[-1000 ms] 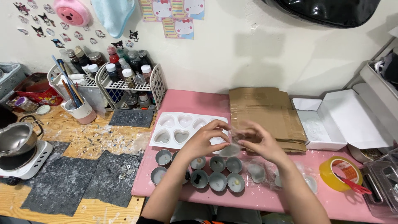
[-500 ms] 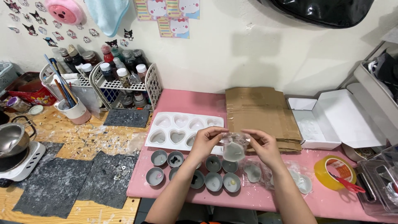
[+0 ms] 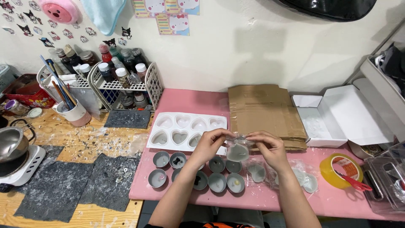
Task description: Placing wicks and heart-shaped wax inserts into small candle tins at a craft workspace.
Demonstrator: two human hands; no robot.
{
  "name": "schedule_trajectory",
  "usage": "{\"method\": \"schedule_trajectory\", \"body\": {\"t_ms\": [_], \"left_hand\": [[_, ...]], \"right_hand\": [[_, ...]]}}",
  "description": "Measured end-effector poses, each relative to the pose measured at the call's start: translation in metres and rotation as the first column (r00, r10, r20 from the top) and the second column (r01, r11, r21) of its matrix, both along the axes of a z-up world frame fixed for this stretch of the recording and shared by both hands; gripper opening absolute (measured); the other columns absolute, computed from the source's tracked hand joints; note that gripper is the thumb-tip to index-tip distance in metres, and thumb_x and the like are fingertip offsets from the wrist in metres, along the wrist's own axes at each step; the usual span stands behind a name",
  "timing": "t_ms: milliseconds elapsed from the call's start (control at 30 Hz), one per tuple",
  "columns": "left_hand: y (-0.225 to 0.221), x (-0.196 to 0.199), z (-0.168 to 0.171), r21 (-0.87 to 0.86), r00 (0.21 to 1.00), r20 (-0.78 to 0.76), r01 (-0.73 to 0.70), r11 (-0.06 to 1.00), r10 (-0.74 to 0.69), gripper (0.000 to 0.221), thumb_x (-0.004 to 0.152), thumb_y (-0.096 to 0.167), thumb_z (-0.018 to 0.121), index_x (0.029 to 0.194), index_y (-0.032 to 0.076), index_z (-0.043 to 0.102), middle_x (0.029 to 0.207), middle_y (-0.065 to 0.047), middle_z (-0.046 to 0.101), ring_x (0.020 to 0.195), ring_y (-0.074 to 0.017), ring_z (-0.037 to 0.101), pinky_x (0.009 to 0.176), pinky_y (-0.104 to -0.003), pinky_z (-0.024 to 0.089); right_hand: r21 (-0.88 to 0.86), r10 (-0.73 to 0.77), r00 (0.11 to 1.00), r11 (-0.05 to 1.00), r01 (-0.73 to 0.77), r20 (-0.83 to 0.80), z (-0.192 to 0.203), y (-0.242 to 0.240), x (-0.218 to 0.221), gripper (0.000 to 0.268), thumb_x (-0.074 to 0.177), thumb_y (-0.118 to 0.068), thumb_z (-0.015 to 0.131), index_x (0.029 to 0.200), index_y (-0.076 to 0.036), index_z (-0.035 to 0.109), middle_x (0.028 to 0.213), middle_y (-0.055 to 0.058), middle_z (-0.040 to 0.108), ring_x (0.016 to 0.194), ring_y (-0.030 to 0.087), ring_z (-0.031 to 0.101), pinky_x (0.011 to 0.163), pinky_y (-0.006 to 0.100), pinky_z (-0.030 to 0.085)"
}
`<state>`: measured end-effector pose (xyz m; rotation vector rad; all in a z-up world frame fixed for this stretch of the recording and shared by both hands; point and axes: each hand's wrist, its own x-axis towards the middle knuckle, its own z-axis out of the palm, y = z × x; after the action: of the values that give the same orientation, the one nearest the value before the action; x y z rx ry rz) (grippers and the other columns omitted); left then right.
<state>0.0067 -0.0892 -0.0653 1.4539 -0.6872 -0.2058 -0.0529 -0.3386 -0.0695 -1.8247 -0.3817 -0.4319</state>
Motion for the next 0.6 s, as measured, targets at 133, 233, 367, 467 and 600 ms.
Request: {"method": "schedule_trajectory", "body": {"t_ms": [133,233,367,467,600], "left_hand": [[-0.001,-0.004,0.008,0.045,0.998,0.056,-0.003,0.999,0.0,0.027,0.103,-0.003,0.049,0.117,0.001,0.072,0.114,-0.008,0.077,0.105,-0.0157,0.072,0.088,-0.031,0.061],[-0.003,-0.007,0.008,0.043,0.995,0.101,-0.015,0.999,0.011,0.027,0.105,0.0,0.048,0.118,0.002,0.072,0.116,-0.008,0.076,0.104,-0.0151,0.071,0.088,-0.03,0.059],[-0.013,-0.012,0.007,0.043,0.992,0.073,-0.104,0.994,0.1,0.019,0.102,0.005,0.06,0.114,0.002,0.075,0.11,-0.007,0.077,0.094,-0.0132,0.071,0.082,-0.027,0.059],[-0.02,-0.012,-0.002,0.028,0.977,0.074,-0.204,0.979,0.202,0.014,0.095,0.005,0.071,0.107,0.002,0.079,0.102,-0.007,0.08,0.088,-0.0118,0.073,0.077,-0.026,0.06],[-0.024,-0.008,-0.014,0.0,0.969,-0.006,-0.249,0.969,0.249,0.013,0.091,0.004,0.076,0.102,0.002,0.08,0.095,-0.008,0.082,0.086,-0.0104,0.077,0.076,-0.026,0.062]], "right_hand": [[-0.06,-0.005,0.999,0.998,0.007,0.049,0.011,0.003,-0.005,0.03,0.089,0.01,0.058,0.107,-0.003,0.079,0.109,0.01,0.077,0.106,0.021,0.073,0.091,0.031,0.058],[-0.042,0.01,1.0,0.999,-0.01,0.02,0.014,0.005,-0.008,0.031,0.09,0.009,0.058,0.11,-0.002,0.078,0.112,0.01,0.075,0.105,0.019,0.072,0.089,0.03,0.058],[0.087,-0.014,0.997,0.996,0.021,-0.076,0.015,0.016,-0.009,0.026,0.089,0.006,0.065,0.11,-0.002,0.077,0.113,0.011,0.073,0.102,0.018,0.072,0.083,0.031,0.062],[0.179,-0.062,0.994,0.981,0.078,-0.091,-0.013,0.012,-0.004,0.021,0.089,0.006,0.071,0.108,0.0,0.078,0.111,0.012,0.075,0.099,0.019,0.074,0.082,0.032,0.065],[0.311,-0.122,0.983,0.937,0.159,-0.134,-0.026,0.013,0.0,0.021,0.091,0.006,0.072,0.112,0.005,0.074,0.107,0.017,0.078,0.098,0.021,0.076,0.086,0.032,0.064]]}}
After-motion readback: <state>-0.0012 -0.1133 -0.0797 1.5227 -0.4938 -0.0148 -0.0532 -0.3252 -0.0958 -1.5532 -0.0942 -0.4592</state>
